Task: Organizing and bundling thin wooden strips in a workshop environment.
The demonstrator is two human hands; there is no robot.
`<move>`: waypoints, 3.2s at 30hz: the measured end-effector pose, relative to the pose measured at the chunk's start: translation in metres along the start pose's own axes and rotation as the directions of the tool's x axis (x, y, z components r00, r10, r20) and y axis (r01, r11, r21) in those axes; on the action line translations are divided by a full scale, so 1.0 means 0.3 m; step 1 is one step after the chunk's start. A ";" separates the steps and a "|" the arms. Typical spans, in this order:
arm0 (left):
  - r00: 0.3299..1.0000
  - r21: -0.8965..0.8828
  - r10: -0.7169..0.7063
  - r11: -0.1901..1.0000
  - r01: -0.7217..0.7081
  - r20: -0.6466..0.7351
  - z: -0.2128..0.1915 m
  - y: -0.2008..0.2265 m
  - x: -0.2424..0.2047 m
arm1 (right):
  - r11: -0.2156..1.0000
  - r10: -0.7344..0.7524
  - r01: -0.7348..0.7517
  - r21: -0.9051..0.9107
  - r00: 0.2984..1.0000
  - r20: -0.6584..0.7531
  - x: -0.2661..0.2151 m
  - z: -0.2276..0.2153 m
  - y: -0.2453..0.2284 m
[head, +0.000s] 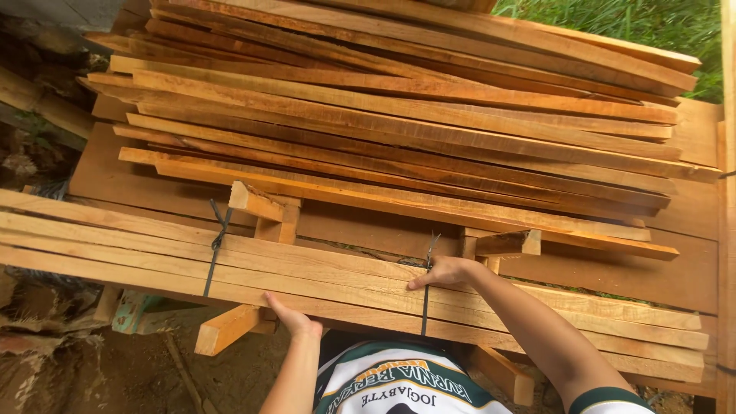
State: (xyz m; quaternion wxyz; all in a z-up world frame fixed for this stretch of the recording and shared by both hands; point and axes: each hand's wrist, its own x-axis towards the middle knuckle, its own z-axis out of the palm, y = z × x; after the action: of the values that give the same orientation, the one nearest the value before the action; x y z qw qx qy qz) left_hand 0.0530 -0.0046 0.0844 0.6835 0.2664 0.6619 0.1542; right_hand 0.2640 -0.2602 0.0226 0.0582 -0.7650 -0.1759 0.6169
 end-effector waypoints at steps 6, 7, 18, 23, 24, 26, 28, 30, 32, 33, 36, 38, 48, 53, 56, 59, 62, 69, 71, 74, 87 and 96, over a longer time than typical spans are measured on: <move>1.000 -0.087 -0.009 0.996 0.010 0.013 0.009 0.010 -0.056 | 0.999 0.005 -0.011 -0.047 0.992 -0.129 -0.218 -0.078 -0.052; 1.000 -0.094 -0.004 0.996 0.006 0.019 0.024 0.043 -0.121 | 0.999 0.003 -0.010 -0.051 0.990 -0.138 -0.280 -0.098 -0.072; 0.977 -0.332 0.126 0.941 -0.063 0.171 0.022 0.251 -0.541 | 0.998 0.019 -0.038 -0.052 0.942 -0.335 -0.779 -0.247 -0.151; 0.959 -0.275 0.134 0.960 -0.063 0.249 -0.007 0.269 -0.651 | 0.989 0.028 -0.089 -0.121 0.900 -0.435 -0.962 -0.175 -0.105; 0.953 -0.200 0.123 0.977 -0.068 0.278 -0.015 0.272 -0.683 | 0.974 0.046 -0.146 -0.175 0.878 -0.476 -0.973 -0.157 -0.063; 0.942 -0.229 0.118 0.972 -0.045 0.314 -0.039 0.243 -0.742 | 0.979 0.072 -0.154 -0.137 0.878 -0.474 -1.026 -0.099 -0.007; 0.931 -0.255 0.103 0.967 -0.011 0.351 -0.063 0.208 -0.793 | 0.981 0.104 -0.170 -0.099 0.878 -0.468 -1.082 -0.033 0.059; 0.918 -0.186 0.069 0.982 0.005 0.390 -0.093 0.150 -0.827 | 0.971 0.174 -0.231 -0.056 0.850 -0.498 -1.113 0.045 0.144; 0.905 -0.167 0.052 0.986 0.022 0.422 -0.113 0.099 -0.866 | 0.971 0.202 -0.241 -0.014 0.844 -0.497 -1.184 0.126 0.173; 0.890 -0.144 0.038 0.989 0.031 0.454 -0.127 0.067 -0.888 | 0.969 0.228 -0.244 0.033 0.839 -0.495 -1.220 0.180 0.195; 0.863 -0.173 0.029 0.983 0.067 0.505 -0.167 -0.039 -0.916 | 0.939 0.339 -0.323 0.122 0.795 -0.504 -1.355 0.318 0.221; 0.842 -0.119 0.023 0.992 0.049 0.540 -0.186 -0.106 -0.957 | 0.932 0.356 -0.335 0.138 0.779 -0.516 -1.406 0.411 0.284; 0.838 0.189 -0.066 0.981 -0.045 0.542 -0.258 -0.363 -1.186 | 0.875 0.424 -0.227 0.428 0.787 -0.449 -1.473 0.800 0.697; 0.798 0.274 -0.117 0.960 -0.062 0.591 -0.208 -0.503 -1.283 | 0.856 0.462 -0.245 0.456 0.759 -0.459 -1.496 0.956 0.944; 0.763 0.280 -0.113 0.956 -0.092 0.636 -0.145 -0.619 -1.316 | 0.827 0.471 -0.194 0.528 0.752 -0.462 -1.523 1.025 1.075; 0.756 0.272 -0.108 0.957 -0.096 0.646 -0.058 -0.734 -1.404 | 0.797 0.476 -0.162 0.582 0.762 -0.439 -1.507 1.093 1.291; 0.739 0.272 -0.135 0.960 -0.067 0.660 0.071 -0.905 -1.452 | 0.748 0.466 -0.089 0.658 0.777 -0.424 -1.544 1.094 1.417; 0.623 0.412 -0.237 0.899 -0.150 0.746 0.369 -1.395 -1.655 | 0.650 0.470 0.074 0.757 0.743 -0.477 -1.605 1.199 1.916; 0.621 0.432 -0.263 0.892 -0.135 0.738 0.457 -1.527 -1.699 | 0.559 0.490 0.122 0.820 0.749 -0.446 -1.616 1.212 2.023; 0.634 0.469 -0.299 0.876 -0.115 0.713 0.557 -1.665 -1.765 | 0.472 0.535 0.102 0.876 0.757 -0.376 -1.633 1.225 2.119; 0.576 0.507 -0.230 0.773 -0.381 0.784 1.084 -2.035 -1.813 | 0.554 0.572 -0.060 0.830 0.752 -0.327 -1.514 1.068 2.395; 0.593 0.461 -0.213 0.834 -0.305 0.777 1.658 -2.309 -1.311 | 0.381 0.550 0.149 0.912 0.756 -0.354 -1.491 0.704 2.402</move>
State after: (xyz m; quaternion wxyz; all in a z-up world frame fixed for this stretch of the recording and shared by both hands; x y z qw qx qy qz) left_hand 0.4155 -0.8673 0.0050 0.7949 0.5088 0.2886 -0.1612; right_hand 0.1235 -1.1109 0.1663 0.4343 -0.7766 0.3179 0.3274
